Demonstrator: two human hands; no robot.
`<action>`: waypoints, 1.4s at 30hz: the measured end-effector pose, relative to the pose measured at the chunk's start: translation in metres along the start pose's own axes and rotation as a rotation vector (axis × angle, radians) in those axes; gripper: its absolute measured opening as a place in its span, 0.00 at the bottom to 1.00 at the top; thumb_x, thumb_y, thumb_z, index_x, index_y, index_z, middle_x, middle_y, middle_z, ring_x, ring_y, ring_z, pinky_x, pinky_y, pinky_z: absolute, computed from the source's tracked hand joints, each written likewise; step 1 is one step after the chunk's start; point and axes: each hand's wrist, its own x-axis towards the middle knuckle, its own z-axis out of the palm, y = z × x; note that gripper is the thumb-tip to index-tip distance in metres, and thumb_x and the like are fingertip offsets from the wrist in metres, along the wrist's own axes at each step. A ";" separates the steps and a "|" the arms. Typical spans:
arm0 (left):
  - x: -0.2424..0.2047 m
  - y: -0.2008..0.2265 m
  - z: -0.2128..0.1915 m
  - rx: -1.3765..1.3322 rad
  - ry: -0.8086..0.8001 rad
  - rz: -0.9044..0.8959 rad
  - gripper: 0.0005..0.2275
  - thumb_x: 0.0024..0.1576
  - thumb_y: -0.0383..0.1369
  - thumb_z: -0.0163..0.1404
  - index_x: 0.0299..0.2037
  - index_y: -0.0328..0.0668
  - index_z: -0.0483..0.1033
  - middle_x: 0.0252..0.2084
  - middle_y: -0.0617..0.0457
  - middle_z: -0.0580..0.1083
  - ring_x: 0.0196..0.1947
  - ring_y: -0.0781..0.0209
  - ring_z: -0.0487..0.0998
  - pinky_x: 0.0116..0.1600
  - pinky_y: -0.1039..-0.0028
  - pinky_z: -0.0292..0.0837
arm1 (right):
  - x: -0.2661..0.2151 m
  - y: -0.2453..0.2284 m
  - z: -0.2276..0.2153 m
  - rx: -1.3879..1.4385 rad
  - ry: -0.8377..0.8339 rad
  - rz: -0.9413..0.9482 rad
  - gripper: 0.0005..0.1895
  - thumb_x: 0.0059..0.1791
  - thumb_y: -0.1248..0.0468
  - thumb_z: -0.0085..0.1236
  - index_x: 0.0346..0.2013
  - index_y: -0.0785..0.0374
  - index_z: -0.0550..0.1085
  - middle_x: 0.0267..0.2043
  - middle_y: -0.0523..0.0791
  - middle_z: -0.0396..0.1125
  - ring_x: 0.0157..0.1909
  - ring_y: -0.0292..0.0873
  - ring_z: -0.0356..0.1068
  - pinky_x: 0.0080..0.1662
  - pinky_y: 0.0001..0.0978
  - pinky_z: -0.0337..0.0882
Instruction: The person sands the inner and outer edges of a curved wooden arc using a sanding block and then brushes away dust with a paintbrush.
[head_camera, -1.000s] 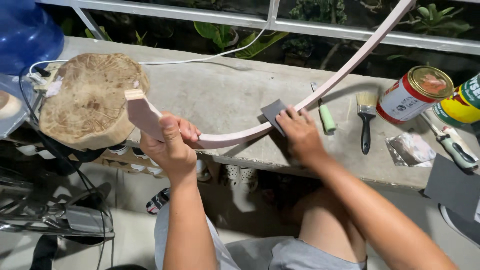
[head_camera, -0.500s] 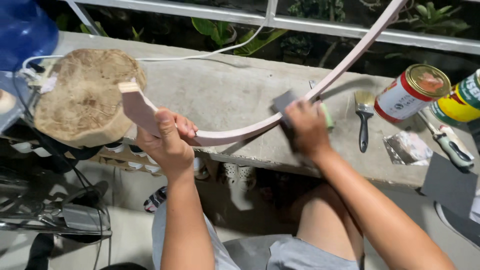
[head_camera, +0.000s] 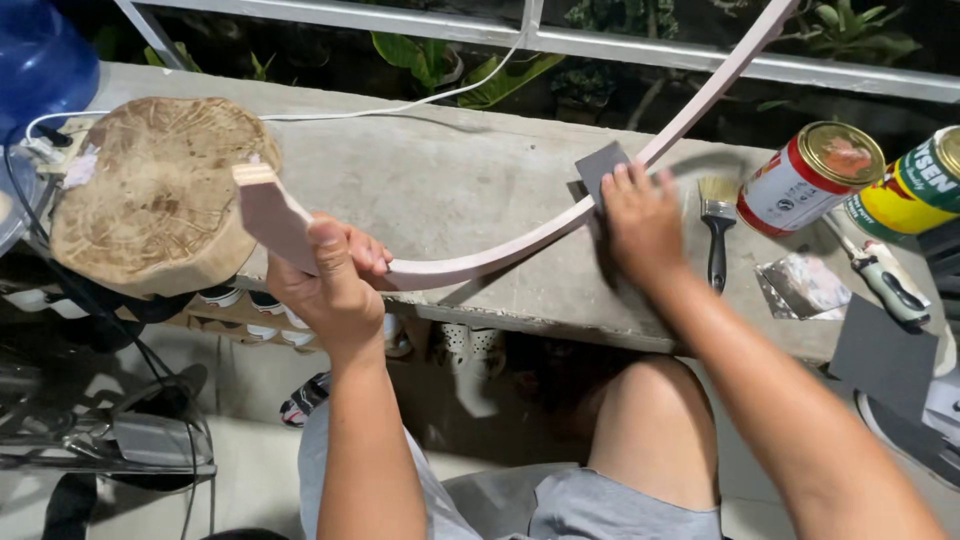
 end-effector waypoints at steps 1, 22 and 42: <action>-0.001 0.000 0.000 -0.004 0.002 0.006 0.16 0.65 0.39 0.48 0.28 0.38 0.64 0.14 0.50 0.61 0.11 0.60 0.65 0.25 0.68 0.75 | 0.003 -0.024 -0.013 -0.004 0.006 -0.003 0.24 0.49 0.65 0.55 0.60 0.62 0.76 0.60 0.53 0.73 0.68 0.53 0.67 0.66 0.54 0.56; -0.001 -0.013 -0.012 -0.035 0.039 -0.026 0.14 0.65 0.37 0.48 0.29 0.41 0.64 0.13 0.51 0.61 0.10 0.62 0.66 0.23 0.69 0.75 | 0.009 -0.087 -0.027 0.359 -0.066 0.045 0.27 0.45 0.67 0.50 0.61 0.56 0.74 0.60 0.46 0.72 0.70 0.51 0.64 0.68 0.55 0.56; -0.003 -0.009 -0.009 -0.053 0.199 -0.127 0.16 0.65 0.40 0.48 0.29 0.38 0.66 0.14 0.51 0.58 0.10 0.61 0.64 0.23 0.68 0.74 | 0.002 -0.104 -0.111 2.118 0.370 1.484 0.11 0.51 0.72 0.54 0.48 0.63 0.71 0.43 0.52 0.75 0.38 0.52 0.79 0.45 0.53 0.82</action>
